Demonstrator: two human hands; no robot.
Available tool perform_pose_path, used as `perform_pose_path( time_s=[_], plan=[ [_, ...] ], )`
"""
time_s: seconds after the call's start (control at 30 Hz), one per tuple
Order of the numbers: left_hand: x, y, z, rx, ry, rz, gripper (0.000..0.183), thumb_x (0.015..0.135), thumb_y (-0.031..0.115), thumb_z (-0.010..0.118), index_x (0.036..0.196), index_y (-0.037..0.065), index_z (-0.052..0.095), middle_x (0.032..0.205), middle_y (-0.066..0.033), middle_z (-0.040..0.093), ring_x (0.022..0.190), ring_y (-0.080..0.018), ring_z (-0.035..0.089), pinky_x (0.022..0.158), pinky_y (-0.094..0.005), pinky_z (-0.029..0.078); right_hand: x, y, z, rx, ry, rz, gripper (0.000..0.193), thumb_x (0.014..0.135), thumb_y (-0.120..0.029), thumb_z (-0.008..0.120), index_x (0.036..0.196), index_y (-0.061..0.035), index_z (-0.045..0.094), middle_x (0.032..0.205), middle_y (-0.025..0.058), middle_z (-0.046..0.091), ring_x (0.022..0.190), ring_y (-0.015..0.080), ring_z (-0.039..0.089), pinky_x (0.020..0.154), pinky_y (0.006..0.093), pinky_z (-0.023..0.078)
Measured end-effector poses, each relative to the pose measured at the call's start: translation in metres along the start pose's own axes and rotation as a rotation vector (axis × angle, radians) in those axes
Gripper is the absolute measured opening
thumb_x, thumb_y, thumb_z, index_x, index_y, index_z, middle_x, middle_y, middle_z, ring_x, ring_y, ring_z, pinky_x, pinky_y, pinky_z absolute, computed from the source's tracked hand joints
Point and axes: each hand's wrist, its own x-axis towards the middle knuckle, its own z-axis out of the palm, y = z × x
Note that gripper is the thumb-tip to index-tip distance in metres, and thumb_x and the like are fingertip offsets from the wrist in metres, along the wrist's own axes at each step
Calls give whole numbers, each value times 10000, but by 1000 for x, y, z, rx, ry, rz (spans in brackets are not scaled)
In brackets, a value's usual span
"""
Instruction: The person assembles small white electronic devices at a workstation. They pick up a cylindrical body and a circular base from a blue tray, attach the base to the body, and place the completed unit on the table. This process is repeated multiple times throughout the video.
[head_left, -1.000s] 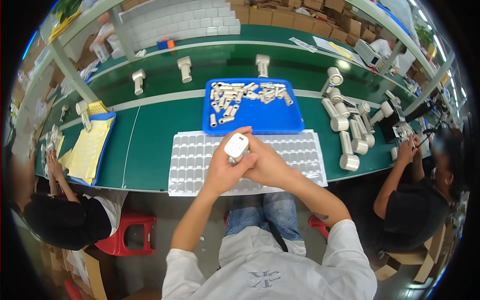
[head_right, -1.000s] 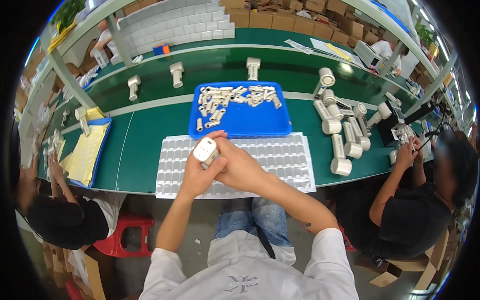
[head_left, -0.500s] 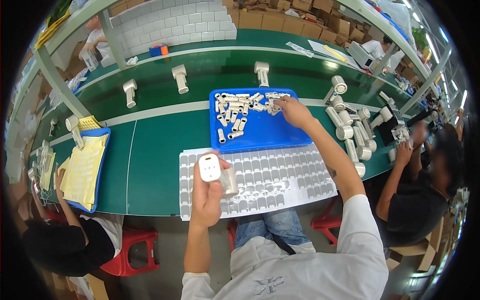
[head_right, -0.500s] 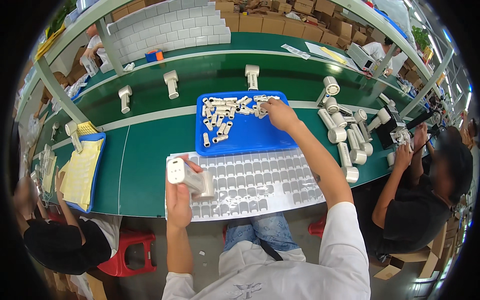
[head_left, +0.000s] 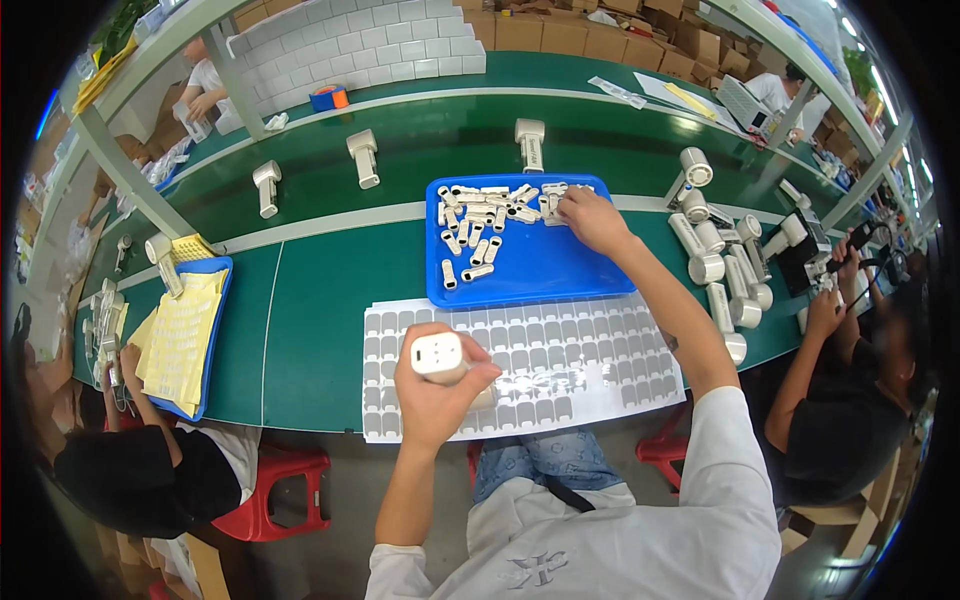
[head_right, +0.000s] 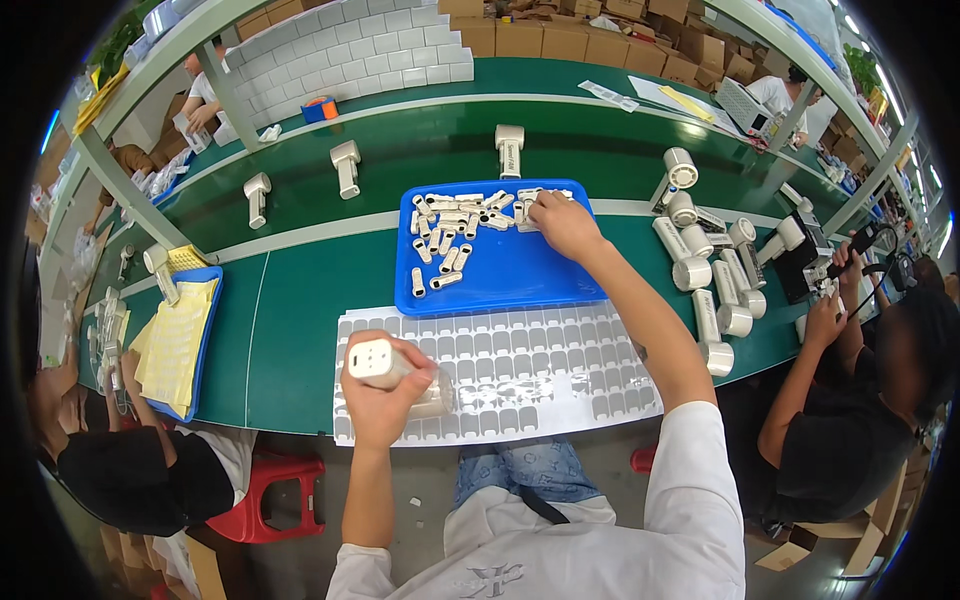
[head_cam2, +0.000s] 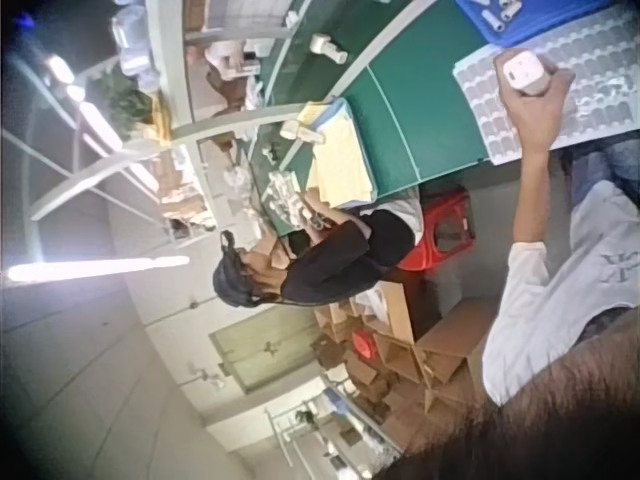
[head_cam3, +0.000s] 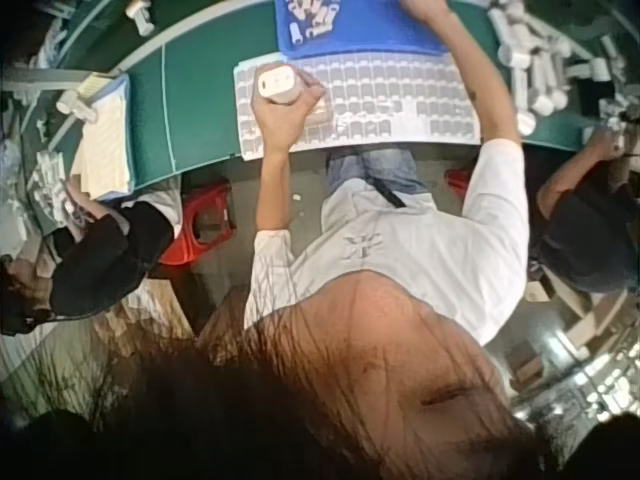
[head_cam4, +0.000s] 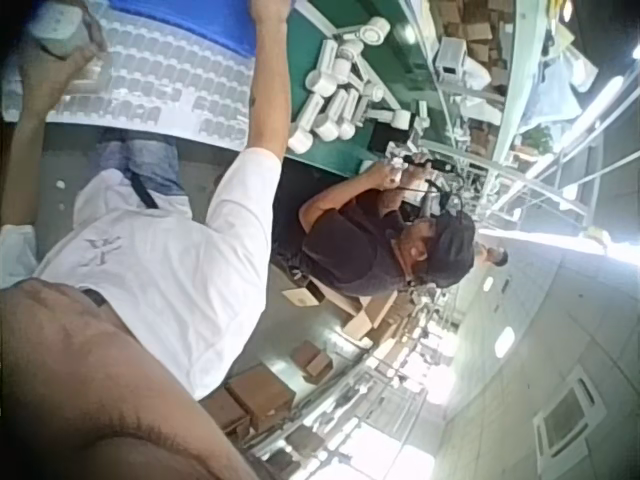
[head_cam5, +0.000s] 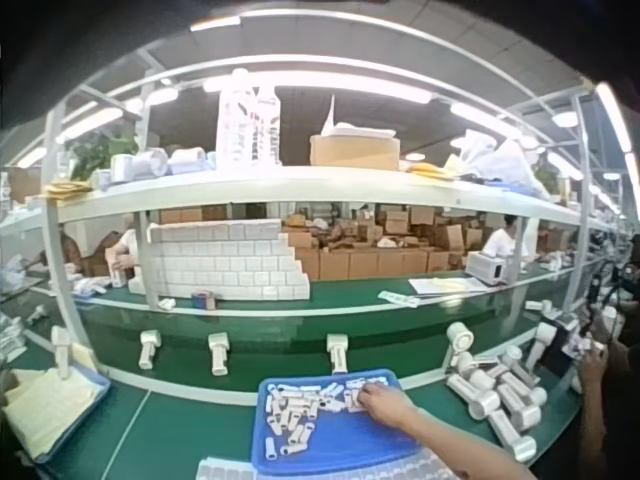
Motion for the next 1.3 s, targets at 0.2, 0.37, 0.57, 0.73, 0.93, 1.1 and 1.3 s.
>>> perform_pose_path(
  time_s=[0.2, 0.37, 0.57, 0.73, 0.93, 1.1, 1.3],
  plan=[
    [30, 6, 35, 436, -385, 24, 505, 790, 71, 710, 1159, 49, 365, 904, -145, 582, 838, -248, 627, 738, -364, 506, -11, -39, -52, 602, 120, 197, 112, 842, -61, 640, 913, -26, 561, 818, 107, 613, 786, 254, 636, 727, 340, 499],
    [58, -26, 87, 766, -784, 142, 468, 756, 59, 663, 1164, 35, 435, 967, -231, 599, 908, -427, 605, 766, -499, 468, -80, -37, -88, 1158, 121, 431, 315, 888, -63, 626, 1165, -69, 477, 994, 73, 637, 836, 133, 627, 579, 216, 491],
    [53, -71, 131, 1058, -850, 260, 217, 744, 66, 627, 958, 44, 655, 914, -168, 644, 904, -344, 633, 756, -457, 504, -149, -66, -132, 1215, 133, 478, 373, 909, 4, 543, 1275, -1, 472, 1083, 121, 662, 850, 118, 606, 714, 237, 480],
    [59, -80, 142, 1314, -863, 283, 281, 654, 89, 703, 934, 71, 697, 953, -151, 658, 944, -347, 618, 787, -474, 486, -175, -74, -127, 960, 129, 371, 303, 927, 9, 517, 1230, 21, 528, 1090, 100, 665, 917, 119, 609, 817, 252, 462],
    [64, -45, 95, 1308, -802, 164, 511, 594, 177, 832, 1077, 101, 686, 1014, -81, 670, 1005, -300, 584, 852, -423, 466, -168, -94, -120, 899, 26, 316, 225, 903, -66, 613, 1123, -47, 570, 999, 97, 656, 860, 222, 637, 704, 309, 476],
    [59, -43, 99, 1209, -725, 215, 408, 649, 142, 802, 1040, 84, 700, 944, -74, 687, 952, -275, 595, 817, -392, 481, -159, -103, -107, 807, 73, 256, 229, 867, -38, 635, 1096, -40, 631, 983, 92, 628, 882, 239, 605, 746, 324, 487],
    [51, -59, 95, 1023, -615, 196, 372, 677, 127, 772, 1037, 84, 690, 966, -67, 687, 921, -275, 590, 819, -385, 488, -152, -96, -79, 678, 111, 150, 202, 843, -37, 646, 1045, -30, 657, 1013, 109, 616, 941, 302, 594, 823, 388, 479]
  ],
)
